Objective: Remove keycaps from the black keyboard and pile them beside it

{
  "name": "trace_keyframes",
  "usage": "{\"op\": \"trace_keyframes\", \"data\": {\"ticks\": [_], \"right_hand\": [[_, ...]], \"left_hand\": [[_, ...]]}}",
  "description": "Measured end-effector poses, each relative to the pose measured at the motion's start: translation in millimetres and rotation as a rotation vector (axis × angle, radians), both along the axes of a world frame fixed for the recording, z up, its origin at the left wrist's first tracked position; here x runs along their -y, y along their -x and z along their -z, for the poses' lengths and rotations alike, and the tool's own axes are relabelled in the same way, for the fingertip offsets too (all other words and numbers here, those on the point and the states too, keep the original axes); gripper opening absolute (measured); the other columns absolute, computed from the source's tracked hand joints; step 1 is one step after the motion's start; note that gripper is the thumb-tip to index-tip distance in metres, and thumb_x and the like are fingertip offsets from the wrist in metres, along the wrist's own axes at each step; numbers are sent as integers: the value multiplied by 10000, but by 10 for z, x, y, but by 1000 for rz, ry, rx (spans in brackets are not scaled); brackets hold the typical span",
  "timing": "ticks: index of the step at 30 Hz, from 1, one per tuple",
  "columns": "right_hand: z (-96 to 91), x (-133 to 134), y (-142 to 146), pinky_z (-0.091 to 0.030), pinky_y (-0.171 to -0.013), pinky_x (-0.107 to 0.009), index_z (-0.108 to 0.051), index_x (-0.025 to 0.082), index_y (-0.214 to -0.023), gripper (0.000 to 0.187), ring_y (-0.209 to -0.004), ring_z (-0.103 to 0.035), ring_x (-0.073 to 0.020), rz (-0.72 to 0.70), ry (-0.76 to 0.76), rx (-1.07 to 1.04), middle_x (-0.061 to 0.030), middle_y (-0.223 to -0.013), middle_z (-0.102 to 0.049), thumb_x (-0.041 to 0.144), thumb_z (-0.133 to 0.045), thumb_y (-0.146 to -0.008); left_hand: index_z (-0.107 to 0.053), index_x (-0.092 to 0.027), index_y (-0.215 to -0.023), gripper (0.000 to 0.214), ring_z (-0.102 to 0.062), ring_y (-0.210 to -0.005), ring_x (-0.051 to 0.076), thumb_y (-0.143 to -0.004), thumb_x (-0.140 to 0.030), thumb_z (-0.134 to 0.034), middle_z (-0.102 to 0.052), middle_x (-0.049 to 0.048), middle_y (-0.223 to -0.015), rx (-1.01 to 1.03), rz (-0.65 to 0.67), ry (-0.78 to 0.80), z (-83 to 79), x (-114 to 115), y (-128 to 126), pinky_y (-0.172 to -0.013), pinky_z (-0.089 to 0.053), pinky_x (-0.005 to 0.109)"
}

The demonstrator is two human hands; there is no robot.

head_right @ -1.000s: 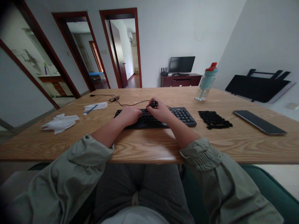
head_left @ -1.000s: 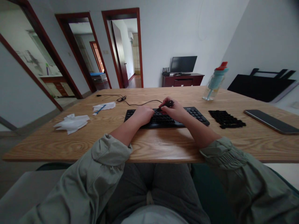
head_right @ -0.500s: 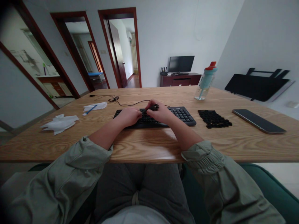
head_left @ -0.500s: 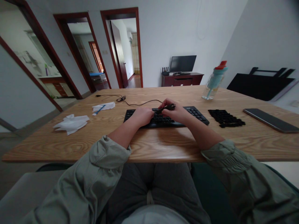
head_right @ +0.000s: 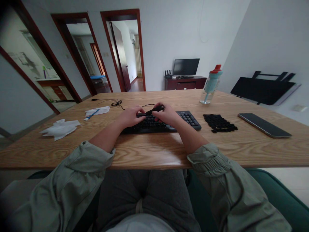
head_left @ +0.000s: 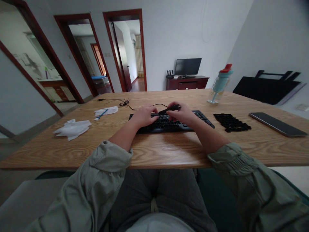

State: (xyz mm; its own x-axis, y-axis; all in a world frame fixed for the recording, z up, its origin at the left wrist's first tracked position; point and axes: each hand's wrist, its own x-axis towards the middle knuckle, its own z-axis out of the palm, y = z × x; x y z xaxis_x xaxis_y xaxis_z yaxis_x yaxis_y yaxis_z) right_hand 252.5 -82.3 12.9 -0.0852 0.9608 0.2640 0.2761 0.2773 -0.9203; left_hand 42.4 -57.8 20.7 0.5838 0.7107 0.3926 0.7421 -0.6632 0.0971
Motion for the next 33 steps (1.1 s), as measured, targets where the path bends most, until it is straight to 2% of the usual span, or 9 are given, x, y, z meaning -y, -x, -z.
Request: {"op": "trace_keyframes", "data": {"ticks": [3,6,8,11,14,17,24,29,33], "right_hand": [[-6,5,-4,-484,-459,-213,-611,198,-952,284,-560,-610,-130,-31,-91,51,15,-650,-630,260,-723,-699],[-12,-6,-12,-508,-499,-232,-653,179,-1010,311,-590,-618,-130,-38,-132,55,-7,-727,-663,265,-703,-716],[-17,-13,-10,-510,-509,-240,-674,176,-1037,322,-589,-611,-125,-46,-151,58,-21,-784,-682,280,-689,-733],[-22,-15,20,-498,-504,-240,-691,182,-1040,316,-574,-588,-109,-81,-179,59,-36,-884,-703,313,-671,-754],[-20,-10,68,-493,-509,-236,-697,192,-1026,307,-579,-569,-97,-129,-183,48,-37,-961,-706,323,-670,-751],[-9,-21,93,-482,-509,-230,-690,182,-1002,295,-572,-553,-92,-130,-167,37,-34,-919,-700,326,-668,-746],[57,-117,14,-426,-466,-212,-642,155,-943,243,-531,-536,-85,-11,-181,119,-31,-821,-654,341,-620,-787],[105,-148,1,-431,-463,-225,-638,164,-1053,307,-529,-538,-87,-27,-190,189,-48,-886,-658,366,-607,-824],[128,-156,25,-415,-446,-217,-632,166,-1061,358,-521,-526,-89,-72,-199,155,-29,-813,-638,444,-606,-836]], "left_hand": [[-625,-182,-1074,308,-587,-1044,208,-856,-395,-579,-658,79,-1115,122,50,-53,-29,5,8,-927,-453,330],[-620,-164,-990,279,-587,-956,203,-870,-408,-558,-654,81,-999,161,57,-100,-45,-3,-12,-880,-458,332],[-619,-159,-1015,311,-582,-911,198,-867,-426,-564,-644,76,-956,181,47,-128,-51,-13,-27,-850,-458,328],[-615,-178,-1151,395,-578,-980,203,-866,-448,-575,-640,76,-1013,175,100,-142,-42,-29,-43,-902,-445,337],[-648,-193,-1143,352,-571,-1071,204,-908,-423,-522,-644,85,-1087,142,169,-126,-18,-49,-47,-967,-424,340],[-662,-193,-1116,325,-600,-1039,197,-929,-395,-489,-674,78,-1092,114,188,-62,6,-81,-40,-930,-441,321],[-650,-193,-1110,320,-646,-846,196,-923,-399,-491,-715,64,-973,166,102,78,70,-176,5,-788,-482,311],[-621,-180,-1137,320,-648,-899,206,-927,-373,-477,-707,76,-1029,249,113,102,96,-187,22,-840,-493,336],[-604,-187,-1185,334,-646,-985,208,-931,-356,-470,-698,75,-1108,260,159,124,94,-180,10,-920,-482,346]]}}
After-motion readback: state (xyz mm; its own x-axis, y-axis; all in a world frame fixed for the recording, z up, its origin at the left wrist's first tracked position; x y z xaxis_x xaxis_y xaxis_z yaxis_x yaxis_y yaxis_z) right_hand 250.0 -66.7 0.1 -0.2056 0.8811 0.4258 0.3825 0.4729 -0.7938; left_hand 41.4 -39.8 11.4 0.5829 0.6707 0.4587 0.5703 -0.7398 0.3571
